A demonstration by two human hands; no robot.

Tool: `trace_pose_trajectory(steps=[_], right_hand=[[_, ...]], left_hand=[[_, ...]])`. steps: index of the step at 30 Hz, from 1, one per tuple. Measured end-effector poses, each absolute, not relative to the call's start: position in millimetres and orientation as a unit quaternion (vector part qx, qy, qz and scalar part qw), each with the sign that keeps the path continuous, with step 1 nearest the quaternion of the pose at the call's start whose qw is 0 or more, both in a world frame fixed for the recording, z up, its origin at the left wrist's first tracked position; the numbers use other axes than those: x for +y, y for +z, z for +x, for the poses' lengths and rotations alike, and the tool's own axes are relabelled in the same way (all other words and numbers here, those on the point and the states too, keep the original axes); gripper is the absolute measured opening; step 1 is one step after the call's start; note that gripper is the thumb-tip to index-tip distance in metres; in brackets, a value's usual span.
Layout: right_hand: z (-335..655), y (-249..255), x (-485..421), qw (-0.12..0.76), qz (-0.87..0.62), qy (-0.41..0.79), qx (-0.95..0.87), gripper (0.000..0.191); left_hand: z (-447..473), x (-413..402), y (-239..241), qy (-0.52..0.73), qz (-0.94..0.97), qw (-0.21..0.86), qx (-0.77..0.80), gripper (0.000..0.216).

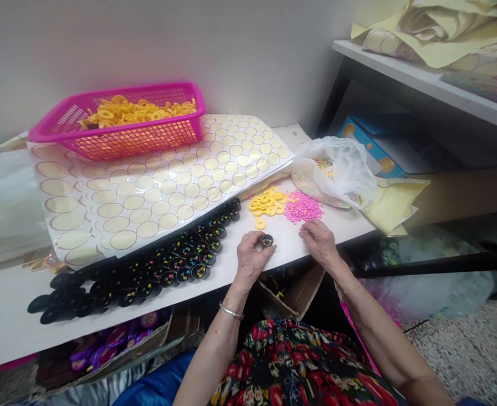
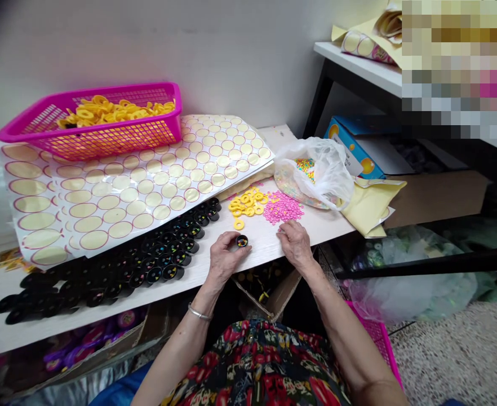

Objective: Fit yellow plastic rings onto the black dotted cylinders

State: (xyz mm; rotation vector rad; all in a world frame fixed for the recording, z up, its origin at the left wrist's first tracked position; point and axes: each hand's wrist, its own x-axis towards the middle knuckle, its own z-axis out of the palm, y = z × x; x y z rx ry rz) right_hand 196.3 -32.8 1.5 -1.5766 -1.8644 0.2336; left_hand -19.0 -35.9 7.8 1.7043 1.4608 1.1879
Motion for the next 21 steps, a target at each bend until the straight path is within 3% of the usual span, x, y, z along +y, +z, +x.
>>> trace_pose_trajectory(steps=[5, 11, 21], right_hand=[[186, 10, -29, 0.290, -0.634, 0.067, -0.714, 0.016], [147, 41, -36, 0.383, -0.528, 0.179, -0.737, 0.012], [114, 46, -32, 0.252, -0.491, 0.123, -0.825, 0.019]], left_hand=[[-18, -36, 8, 0.443, 0.640, 0.299, 0.552, 0.028], [-17, -38, 5, 0.442, 0.644, 0.288, 0.555, 0.027], [-17, -38, 5, 0.432, 0.660, 0.278, 0.548, 0.021]])
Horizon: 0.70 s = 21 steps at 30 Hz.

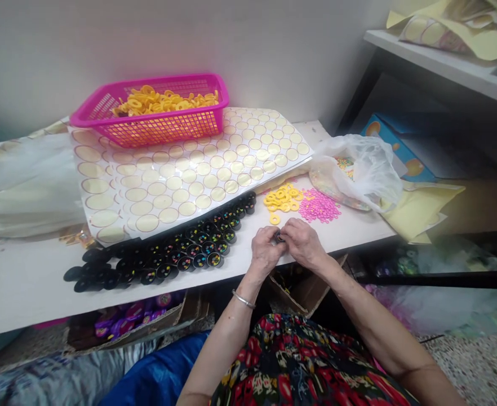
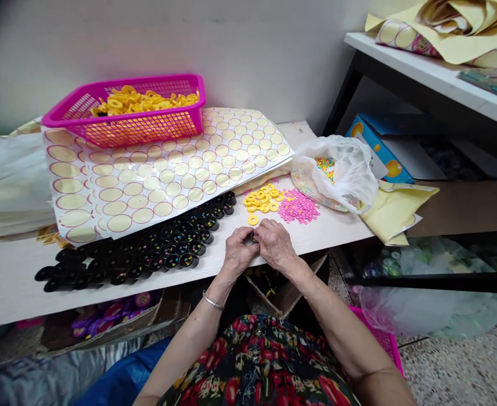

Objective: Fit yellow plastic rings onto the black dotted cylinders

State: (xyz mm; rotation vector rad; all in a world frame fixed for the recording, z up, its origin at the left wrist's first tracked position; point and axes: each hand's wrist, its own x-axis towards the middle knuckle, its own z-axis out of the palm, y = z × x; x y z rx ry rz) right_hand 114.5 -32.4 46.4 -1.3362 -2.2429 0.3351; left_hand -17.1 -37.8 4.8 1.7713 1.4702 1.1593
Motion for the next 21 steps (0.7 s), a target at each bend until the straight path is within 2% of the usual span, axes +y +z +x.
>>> trace_pose_trajectory(steps=[10, 21], right_hand=[[110, 58, -35, 0.185, -0.514, 0.109, -0.830, 0.023], [119, 57, -31, 0.328, -0.474, 0.295, -0.762, 0.013]], left_hand=[[-17, -37, 3, 0.438, 0.653, 0.291, 0.544, 0.021], [-17, -38, 4, 0.444, 0.655, 0.286, 0.540, 0.019]])
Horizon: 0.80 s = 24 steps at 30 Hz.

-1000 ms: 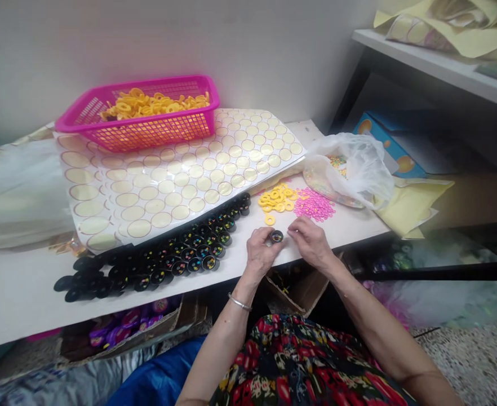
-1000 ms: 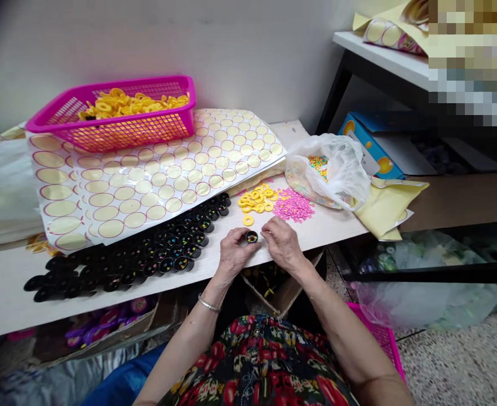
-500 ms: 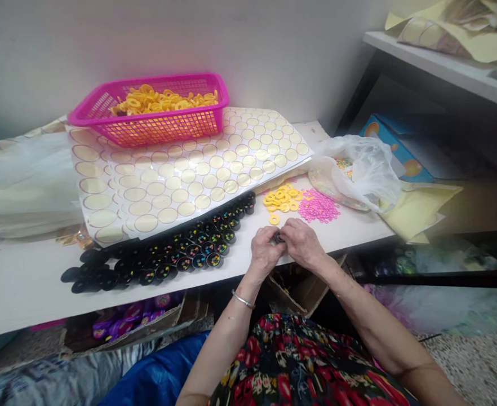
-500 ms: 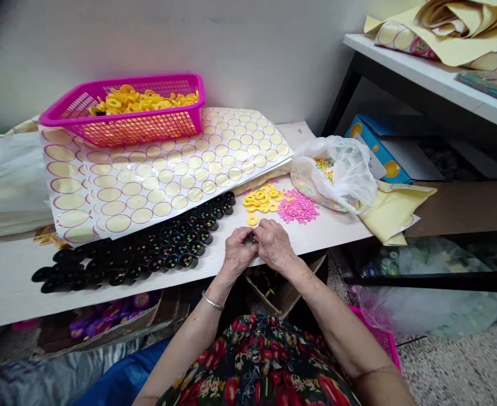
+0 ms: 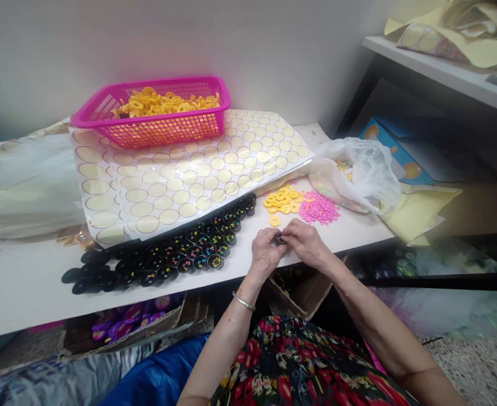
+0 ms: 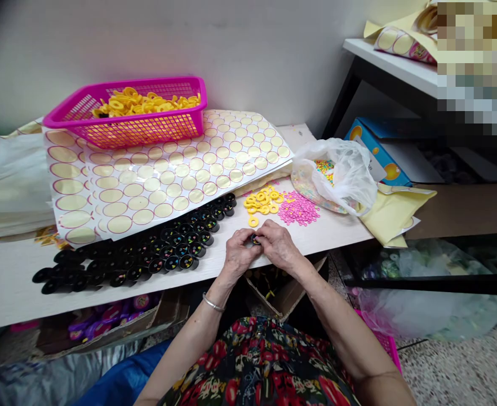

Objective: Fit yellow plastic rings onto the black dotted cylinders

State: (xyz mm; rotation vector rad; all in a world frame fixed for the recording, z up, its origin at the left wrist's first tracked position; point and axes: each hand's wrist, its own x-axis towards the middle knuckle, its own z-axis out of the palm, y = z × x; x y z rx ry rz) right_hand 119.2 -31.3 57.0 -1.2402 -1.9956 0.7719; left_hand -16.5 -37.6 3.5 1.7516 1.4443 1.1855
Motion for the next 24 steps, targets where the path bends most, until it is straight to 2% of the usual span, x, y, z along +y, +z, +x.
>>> trace_pose_trajectory(steps=[4, 6, 8, 13, 15, 18, 24], right_hand=[[124, 55, -21, 0.393, -0.497, 0.279, -0.722, 0.013], [125, 54, -10, 0.385, -0.510, 0.266, -0.722, 0.012], [124, 56, 4, 0.325, -0.533, 0.259, -0.737, 0.011], [100, 68, 34, 0.061, -0.606, 0.199, -0.767, 0.026], [88, 71, 40, -0.017, -0.623, 0.168, -0.764, 0.031], [80, 72, 43, -0.065, -0.617, 0.144, -0.771, 0.032], [99, 72, 35, -0.070, -0.603, 0.140, -0.782, 0.029]], left_hand=[[-16, -38, 6, 0.436, 0.653, 0.284, 0.550, 0.019], [-16, -38, 7, 0.435, 0.648, 0.285, 0.556, 0.020], [-16, -38, 8, 0.436, 0.644, 0.285, 0.560, 0.020], [-17, -39, 9, 0.442, 0.634, 0.283, 0.568, 0.021], [-17, -40, 8, 0.443, 0.626, 0.289, 0.573, 0.024], [-17, -41, 7, 0.441, 0.619, 0.293, 0.580, 0.026], [-26, -41, 5, 0.427, 0.640, 0.307, 0.560, 0.042]])
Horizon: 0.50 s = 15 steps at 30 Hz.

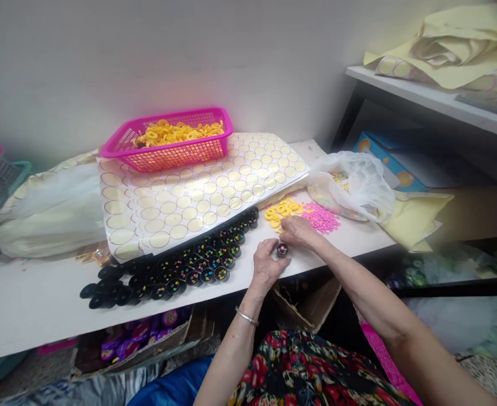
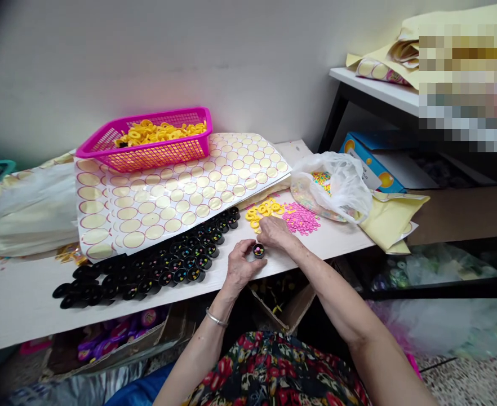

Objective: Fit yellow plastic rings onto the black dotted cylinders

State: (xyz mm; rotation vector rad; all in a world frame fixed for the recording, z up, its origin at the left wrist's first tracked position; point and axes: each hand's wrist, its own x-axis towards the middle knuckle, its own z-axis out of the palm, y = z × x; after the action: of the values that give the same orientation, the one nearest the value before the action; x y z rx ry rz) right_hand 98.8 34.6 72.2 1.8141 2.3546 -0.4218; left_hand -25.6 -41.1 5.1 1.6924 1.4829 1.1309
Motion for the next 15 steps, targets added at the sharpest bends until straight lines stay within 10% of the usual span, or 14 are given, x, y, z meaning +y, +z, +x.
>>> trace_pose_trajectory(steps=[9, 15], right_hand=[[125, 62, 20, -0.005, 0.557, -0.149, 0.817, 0.019], [132, 66, 4, -0.228, 0.565, -0.219, 0.762, 0.012]], left_hand=[[-32, -42, 10, 0.473, 0.586, 0.387, 0.533, 0.046], [-37, -47, 25, 0.594, 0.417, 0.450, 0.520, 0.029]])
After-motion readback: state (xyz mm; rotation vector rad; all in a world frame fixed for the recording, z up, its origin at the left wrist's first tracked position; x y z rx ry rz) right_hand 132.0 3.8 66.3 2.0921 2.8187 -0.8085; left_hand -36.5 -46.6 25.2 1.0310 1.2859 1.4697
